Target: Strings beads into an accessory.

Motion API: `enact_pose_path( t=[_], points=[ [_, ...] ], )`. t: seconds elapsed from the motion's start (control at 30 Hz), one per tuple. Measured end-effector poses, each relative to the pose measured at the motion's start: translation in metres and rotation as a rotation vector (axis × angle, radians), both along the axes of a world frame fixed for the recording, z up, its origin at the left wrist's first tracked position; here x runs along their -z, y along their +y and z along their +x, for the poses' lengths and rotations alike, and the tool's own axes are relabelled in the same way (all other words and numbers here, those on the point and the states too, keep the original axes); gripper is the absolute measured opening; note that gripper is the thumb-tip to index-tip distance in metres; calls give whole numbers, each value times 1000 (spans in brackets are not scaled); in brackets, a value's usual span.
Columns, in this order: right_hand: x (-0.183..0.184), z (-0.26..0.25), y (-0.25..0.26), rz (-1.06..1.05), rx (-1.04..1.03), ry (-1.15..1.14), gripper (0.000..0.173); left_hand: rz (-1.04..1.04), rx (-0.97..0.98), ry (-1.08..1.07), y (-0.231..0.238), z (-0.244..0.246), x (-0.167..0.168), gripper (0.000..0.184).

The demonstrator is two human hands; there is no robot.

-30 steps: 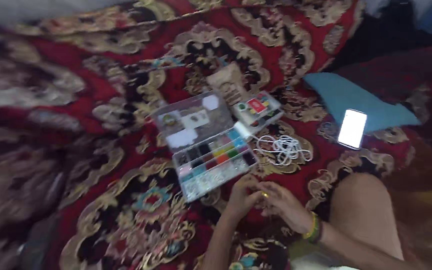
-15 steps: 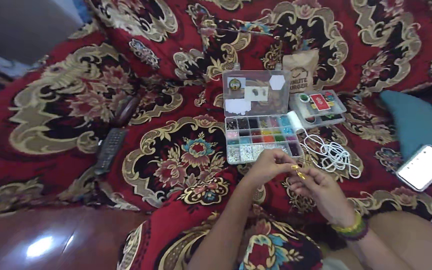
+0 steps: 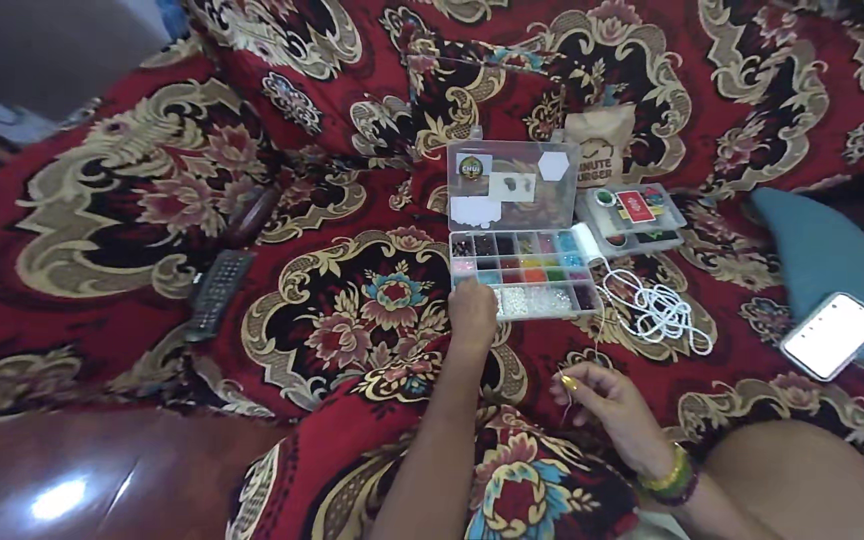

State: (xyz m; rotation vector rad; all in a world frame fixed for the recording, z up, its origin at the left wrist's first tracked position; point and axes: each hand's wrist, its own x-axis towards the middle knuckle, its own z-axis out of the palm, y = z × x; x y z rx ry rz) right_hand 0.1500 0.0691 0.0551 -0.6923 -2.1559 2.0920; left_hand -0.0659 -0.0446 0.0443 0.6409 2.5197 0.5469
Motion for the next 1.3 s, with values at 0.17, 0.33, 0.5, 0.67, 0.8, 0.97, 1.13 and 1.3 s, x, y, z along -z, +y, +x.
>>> enact_pose_path(
  t=[0.17,0.33,0.5,0.67,0.8,0.97,1.13,1.3],
  points=[
    [-5,0,0,-51,37,-13,16,-40,13,33,4,1,4,24],
    [-7,-1,3,-45,82,-31,16,-21,54,47,4,1,4,24],
    [-7,-1,4,-74,113,-19,13,-54,58,67,7,3,4,22],
    [-5,-1,4,-94,143,-3,11,-53,60,81,8,4,7,22],
    [-4,-1,4,-83,179,-2,13,59,10,116,5,7,3,23],
    [-6,-2,4,-62,225,35,12,732,-62,-244,9,14,4,15],
    [-7,-2,6,-84,237,100,13,1024,19,-1006,20,33,10,15],
    [-7,-3,7,-121,257,158,12,994,67,-1196,29,46,19,16]
  ],
)
